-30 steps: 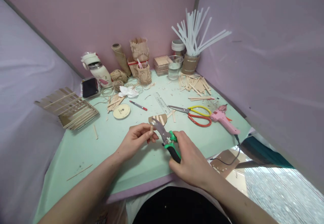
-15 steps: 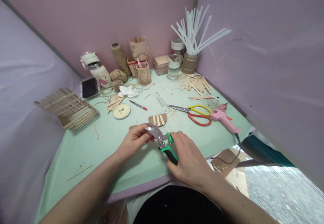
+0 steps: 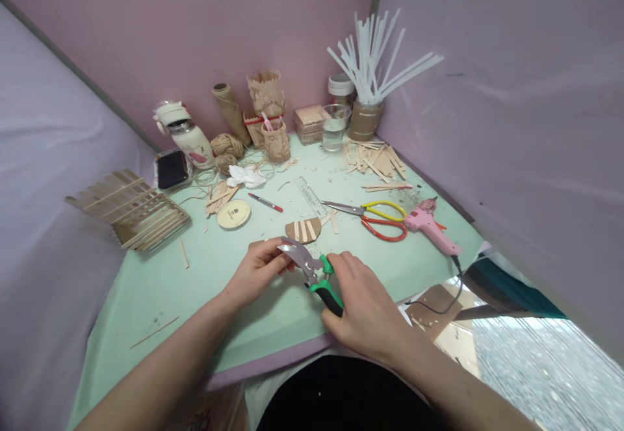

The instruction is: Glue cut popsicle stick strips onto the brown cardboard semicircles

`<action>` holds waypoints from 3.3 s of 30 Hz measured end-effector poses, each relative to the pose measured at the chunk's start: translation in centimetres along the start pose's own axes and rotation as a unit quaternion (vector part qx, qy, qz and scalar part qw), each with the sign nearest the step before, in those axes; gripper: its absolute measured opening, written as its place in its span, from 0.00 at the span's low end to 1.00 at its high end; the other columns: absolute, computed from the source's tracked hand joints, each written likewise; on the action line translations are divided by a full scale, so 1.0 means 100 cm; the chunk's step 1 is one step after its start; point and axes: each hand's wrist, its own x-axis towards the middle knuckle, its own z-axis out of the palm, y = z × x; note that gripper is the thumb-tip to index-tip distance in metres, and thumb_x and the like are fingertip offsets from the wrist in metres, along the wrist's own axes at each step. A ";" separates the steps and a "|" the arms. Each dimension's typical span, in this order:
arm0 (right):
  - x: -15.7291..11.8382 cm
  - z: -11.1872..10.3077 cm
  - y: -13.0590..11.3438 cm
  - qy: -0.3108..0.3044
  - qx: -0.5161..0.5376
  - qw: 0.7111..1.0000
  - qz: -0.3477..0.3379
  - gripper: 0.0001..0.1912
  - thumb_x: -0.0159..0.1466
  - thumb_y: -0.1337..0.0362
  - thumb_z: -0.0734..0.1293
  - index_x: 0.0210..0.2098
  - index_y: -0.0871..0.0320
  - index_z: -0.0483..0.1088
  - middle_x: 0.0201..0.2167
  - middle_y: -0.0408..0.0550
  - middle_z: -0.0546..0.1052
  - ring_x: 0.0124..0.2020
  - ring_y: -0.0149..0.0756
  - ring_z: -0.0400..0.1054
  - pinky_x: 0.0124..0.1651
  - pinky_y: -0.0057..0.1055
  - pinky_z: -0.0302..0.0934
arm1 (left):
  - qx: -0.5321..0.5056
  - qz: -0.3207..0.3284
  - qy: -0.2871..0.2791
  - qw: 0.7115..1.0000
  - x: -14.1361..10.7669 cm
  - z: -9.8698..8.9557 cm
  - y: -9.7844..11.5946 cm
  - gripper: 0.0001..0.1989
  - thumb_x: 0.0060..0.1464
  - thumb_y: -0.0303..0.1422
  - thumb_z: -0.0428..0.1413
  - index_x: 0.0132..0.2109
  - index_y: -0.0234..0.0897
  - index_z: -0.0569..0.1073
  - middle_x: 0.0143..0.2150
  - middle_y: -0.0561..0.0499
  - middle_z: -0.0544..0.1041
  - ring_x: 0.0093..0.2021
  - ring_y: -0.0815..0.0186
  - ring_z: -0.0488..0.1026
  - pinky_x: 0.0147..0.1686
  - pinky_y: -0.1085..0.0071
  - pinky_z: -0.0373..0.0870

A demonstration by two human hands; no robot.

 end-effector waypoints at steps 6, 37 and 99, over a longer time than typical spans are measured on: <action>0.000 0.000 0.000 0.013 -0.005 1.000 -0.005 0.27 0.53 0.71 0.64 0.53 0.58 0.59 0.45 0.56 0.68 0.46 0.48 0.65 0.49 0.47 0.63 | -0.004 0.001 0.000 1.000 0.000 0.000 -0.001 0.08 0.60 0.33 0.54 0.38 0.35 0.76 0.32 0.49 0.77 0.32 0.68 0.73 0.32 0.71 0.68; -0.001 -0.011 0.008 0.000 0.018 1.000 0.002 0.25 0.53 0.71 0.63 0.50 0.55 0.62 0.41 0.50 0.71 0.40 0.43 0.68 0.42 0.38 0.64 | -0.036 -0.067 0.027 0.997 0.002 -0.002 -0.007 0.14 0.56 0.42 0.58 0.37 0.34 0.77 0.27 0.51 0.74 0.27 0.70 0.65 0.30 0.72 0.64; -0.001 -0.006 0.005 -0.034 -0.005 0.999 0.002 0.26 0.54 0.70 0.64 0.53 0.57 0.60 0.44 0.54 0.70 0.45 0.47 0.66 0.48 0.44 0.63 | 0.020 -0.065 0.048 0.997 0.001 0.001 -0.009 0.09 0.54 0.32 0.54 0.31 0.34 0.77 0.27 0.52 0.71 0.28 0.70 0.63 0.30 0.72 0.60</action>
